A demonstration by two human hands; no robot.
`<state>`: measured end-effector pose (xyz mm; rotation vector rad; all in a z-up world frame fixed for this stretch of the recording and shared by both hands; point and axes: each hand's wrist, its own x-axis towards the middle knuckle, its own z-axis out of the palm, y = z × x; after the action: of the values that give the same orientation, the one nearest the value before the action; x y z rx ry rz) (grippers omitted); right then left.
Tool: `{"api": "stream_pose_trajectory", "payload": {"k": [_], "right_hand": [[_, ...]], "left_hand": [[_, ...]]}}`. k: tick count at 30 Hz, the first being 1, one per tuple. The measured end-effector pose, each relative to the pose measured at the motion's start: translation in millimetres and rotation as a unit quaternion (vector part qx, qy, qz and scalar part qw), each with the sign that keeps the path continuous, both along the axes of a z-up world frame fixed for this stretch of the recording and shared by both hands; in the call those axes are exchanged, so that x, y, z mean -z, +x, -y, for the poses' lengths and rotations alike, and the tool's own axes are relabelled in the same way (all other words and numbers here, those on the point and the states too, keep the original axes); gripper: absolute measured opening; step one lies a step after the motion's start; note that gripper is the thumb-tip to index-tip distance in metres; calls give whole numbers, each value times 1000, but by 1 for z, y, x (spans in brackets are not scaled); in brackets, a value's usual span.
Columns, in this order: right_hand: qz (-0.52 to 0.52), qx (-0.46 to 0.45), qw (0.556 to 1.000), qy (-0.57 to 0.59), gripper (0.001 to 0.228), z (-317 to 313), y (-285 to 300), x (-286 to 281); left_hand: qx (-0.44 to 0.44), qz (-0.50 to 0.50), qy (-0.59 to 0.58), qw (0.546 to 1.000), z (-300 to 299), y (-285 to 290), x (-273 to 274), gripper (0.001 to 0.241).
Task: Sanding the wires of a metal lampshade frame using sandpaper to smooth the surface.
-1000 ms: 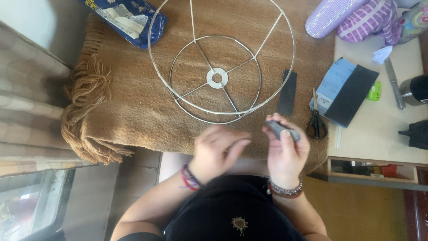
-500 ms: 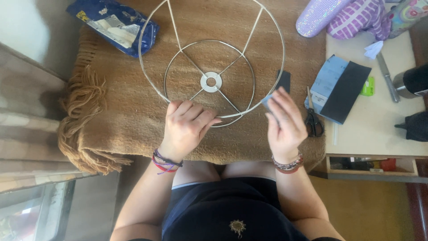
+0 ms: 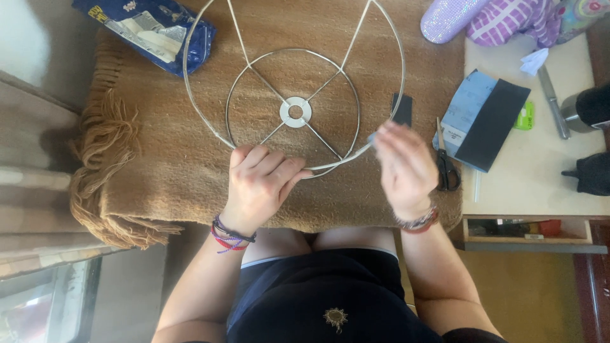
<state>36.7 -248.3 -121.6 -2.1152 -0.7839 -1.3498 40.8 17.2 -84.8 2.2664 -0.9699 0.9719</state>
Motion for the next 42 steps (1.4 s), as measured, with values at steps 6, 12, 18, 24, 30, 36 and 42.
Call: {"api": "stream_pose_trajectory", "payload": {"k": [6,12,18,24,30,36,42], "right_hand": [[-7,-44,999,-1,11,-2,1,-2],[-14,-56,998,-18,12,-4,2,-5],[31,-15,999,-13,10,2,9,-4],[9,-17,1000,-9,13,9,13,-9],[25,-43,999,-12,9,16,20,0],[-15,-52,998,-20,7,5,9,-1],[-35,-34,999,-15,10,-11,-2,-16]], "left_hand": [[1,4,-16,1000,0,1,0,22],[-4,3,-11,1000,0,0,-1,24],[-1,-6,-3,1000,0,0,-2,21],[2,3,-6,1000,1,1,-3,19],[9,0,-15,1000,1,0,-2,19],[1,-2,-21,1000,1,-2,2,21],[4,9,-18,1000,1,0,3,24]]}}
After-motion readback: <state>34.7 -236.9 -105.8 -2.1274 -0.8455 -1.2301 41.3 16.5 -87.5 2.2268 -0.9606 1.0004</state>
